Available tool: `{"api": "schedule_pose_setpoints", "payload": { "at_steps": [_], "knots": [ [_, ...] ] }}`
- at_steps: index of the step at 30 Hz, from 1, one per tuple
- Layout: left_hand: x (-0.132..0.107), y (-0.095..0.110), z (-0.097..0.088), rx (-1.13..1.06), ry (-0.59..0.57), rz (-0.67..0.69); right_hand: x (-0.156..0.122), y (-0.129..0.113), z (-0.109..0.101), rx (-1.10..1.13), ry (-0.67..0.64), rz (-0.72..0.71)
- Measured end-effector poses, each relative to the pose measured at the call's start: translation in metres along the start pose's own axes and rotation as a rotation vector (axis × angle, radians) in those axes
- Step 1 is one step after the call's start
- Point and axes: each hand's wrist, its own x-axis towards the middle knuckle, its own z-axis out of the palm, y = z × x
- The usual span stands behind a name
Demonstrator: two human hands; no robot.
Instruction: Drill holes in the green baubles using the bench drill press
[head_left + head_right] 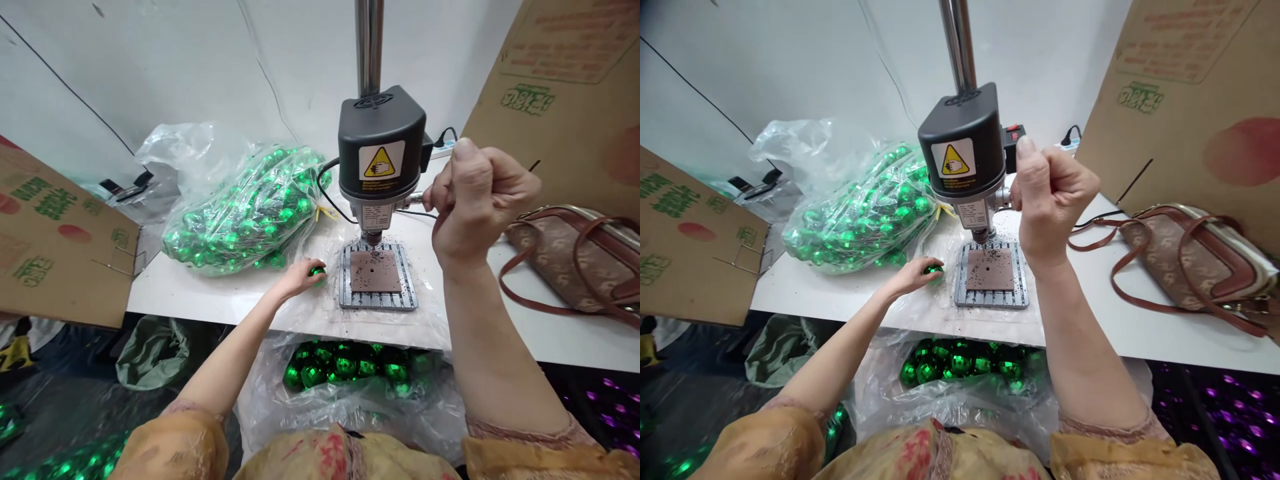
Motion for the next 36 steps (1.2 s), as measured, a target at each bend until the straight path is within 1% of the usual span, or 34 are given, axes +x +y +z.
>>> {"api": "schedule_pose_setpoints", "payload": {
  "at_steps": [1,2,3,4,5,6,7,8,9,10,12,14,17,21,23,27,30,34,36],
  "knots": [
    [0.002,-0.001,0.000,-0.055,-0.040,0.022,0.000,0.000,0.000,-0.008,-0.006,0.003],
    [0.002,-0.001,0.000,-0.110,-0.027,0.044,0.000,-0.001,0.000,-0.014,-0.011,0.004],
    [0.001,0.001,0.001,-0.176,0.038,0.054,-0.001,-0.001,0.000,-0.017,-0.015,0.005],
    [0.000,0.004,0.002,-0.272,0.137,0.052,-0.001,-0.001,0.000,-0.016,-0.016,0.004],
    [-0.002,0.009,0.004,-0.411,0.238,0.045,-0.001,-0.001,0.000,-0.011,-0.015,0.000],
    [-0.003,0.015,0.007,-0.591,0.314,0.034,-0.001,0.000,0.000,-0.007,-0.014,-0.002],
    [-0.003,0.022,0.011,-0.797,0.355,0.019,-0.001,0.000,0.000,-0.003,-0.013,-0.004],
    [-0.002,0.030,0.016,-1.001,0.355,0.001,-0.001,0.000,0.001,-0.003,-0.010,-0.009],
    [0.000,0.038,0.021,-1.178,0.328,-0.022,-0.001,0.001,0.001,-0.005,-0.007,-0.013],
    [0.003,0.046,0.028,-1.310,0.295,-0.049,-0.001,0.001,0.001,-0.010,-0.006,-0.015],
    [0.010,0.058,0.041,-1.430,0.282,-0.104,-0.001,0.000,0.001,-0.020,-0.005,-0.023],
    [0.017,0.065,0.053,-1.432,0.329,-0.114,-0.001,-0.001,0.001,-0.045,-0.009,-0.017],
    [0.027,0.071,0.065,-1.380,0.393,-0.049,-0.002,0.001,-0.001,-0.104,-0.038,-0.003],
    [0.036,0.072,0.076,-1.292,0.391,0.024,-0.003,0.006,-0.004,-0.134,-0.115,-0.047],
    [0.040,0.072,0.081,-1.234,0.399,0.041,-0.004,0.007,-0.005,-0.145,-0.101,-0.033],
    [0.046,0.073,0.087,-1.106,0.422,0.071,-0.005,0.004,-0.003,-0.149,-0.040,0.063],
    [0.049,0.074,0.089,-1.079,0.405,0.125,-0.005,0.004,-0.003,-0.212,-0.049,0.053],
    [0.047,0.074,0.089,-1.108,0.309,0.227,-0.006,0.010,-0.006,-0.335,-0.093,-0.039],
    [0.045,0.074,0.089,-1.121,0.282,0.249,-0.007,0.013,-0.008,-0.369,-0.103,-0.061]
  ]
}}
